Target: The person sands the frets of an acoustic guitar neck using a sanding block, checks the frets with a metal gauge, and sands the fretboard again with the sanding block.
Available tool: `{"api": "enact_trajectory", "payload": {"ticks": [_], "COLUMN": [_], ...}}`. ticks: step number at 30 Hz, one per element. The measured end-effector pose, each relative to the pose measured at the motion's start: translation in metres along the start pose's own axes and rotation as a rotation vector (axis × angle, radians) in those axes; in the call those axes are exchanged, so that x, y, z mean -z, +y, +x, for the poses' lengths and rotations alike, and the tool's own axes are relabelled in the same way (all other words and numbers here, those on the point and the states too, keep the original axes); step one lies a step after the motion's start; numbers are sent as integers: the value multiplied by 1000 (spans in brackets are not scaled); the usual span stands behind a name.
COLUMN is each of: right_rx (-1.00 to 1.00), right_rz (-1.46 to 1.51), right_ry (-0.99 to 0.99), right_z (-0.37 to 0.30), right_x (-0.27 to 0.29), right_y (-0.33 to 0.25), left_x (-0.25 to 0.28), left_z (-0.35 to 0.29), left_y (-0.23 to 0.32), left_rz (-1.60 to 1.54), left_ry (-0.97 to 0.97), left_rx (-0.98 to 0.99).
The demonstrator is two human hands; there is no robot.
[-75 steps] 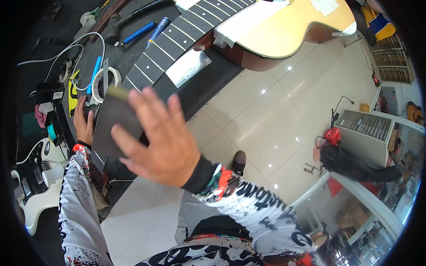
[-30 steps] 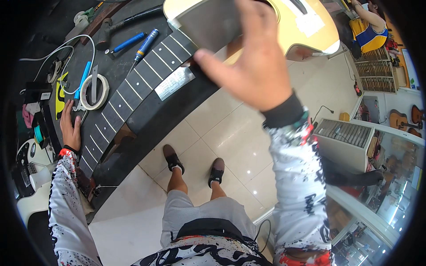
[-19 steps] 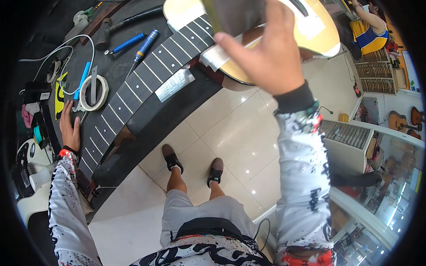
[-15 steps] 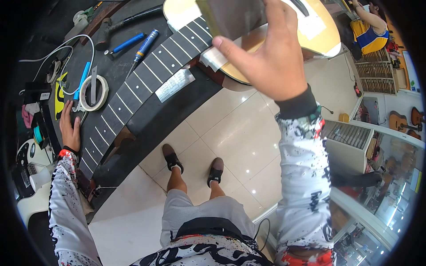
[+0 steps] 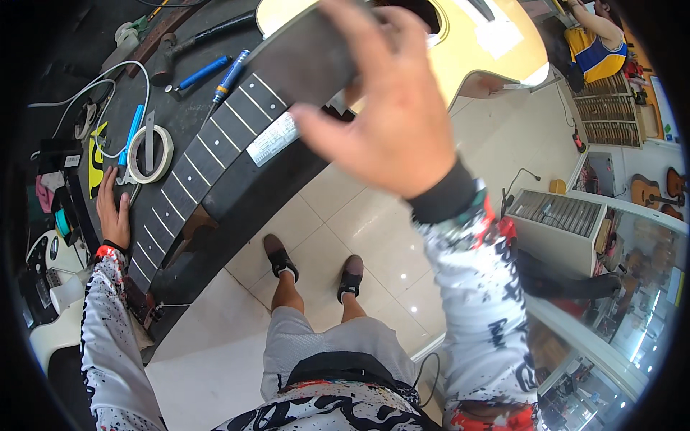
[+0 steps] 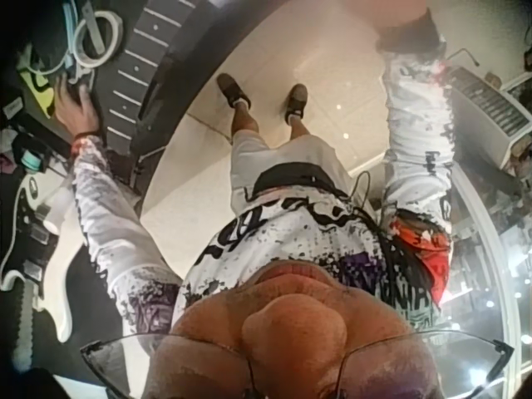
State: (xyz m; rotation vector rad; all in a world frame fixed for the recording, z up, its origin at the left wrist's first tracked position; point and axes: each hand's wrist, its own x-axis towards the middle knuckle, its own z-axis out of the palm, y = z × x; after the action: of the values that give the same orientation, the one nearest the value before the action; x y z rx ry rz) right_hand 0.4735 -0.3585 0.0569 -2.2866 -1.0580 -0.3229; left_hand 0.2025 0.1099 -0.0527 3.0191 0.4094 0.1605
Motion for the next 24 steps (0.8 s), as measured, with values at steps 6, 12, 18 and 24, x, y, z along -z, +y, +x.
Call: {"api": "enact_trajectory", "payload": {"ticks": [6, 12, 18, 24], "right_rx": [-18, -8, -61, -65], "right_rz": [-28, -11, 14, -19], "right_ry": [54, 24, 14, 53], "right_z": [4, 0, 1, 1], "right_x": [12, 1, 10, 2], "right_y": [29, -1, 19, 20], "left_x": [-4, 1, -1, 4], "left_z": [8, 2, 7, 1], "left_y": [8, 0, 7, -1], "left_rz": [-18, 10, -5, 18], "left_ry": [12, -2, 4, -3], "left_rx": [-15, 2, -10, -4]}}
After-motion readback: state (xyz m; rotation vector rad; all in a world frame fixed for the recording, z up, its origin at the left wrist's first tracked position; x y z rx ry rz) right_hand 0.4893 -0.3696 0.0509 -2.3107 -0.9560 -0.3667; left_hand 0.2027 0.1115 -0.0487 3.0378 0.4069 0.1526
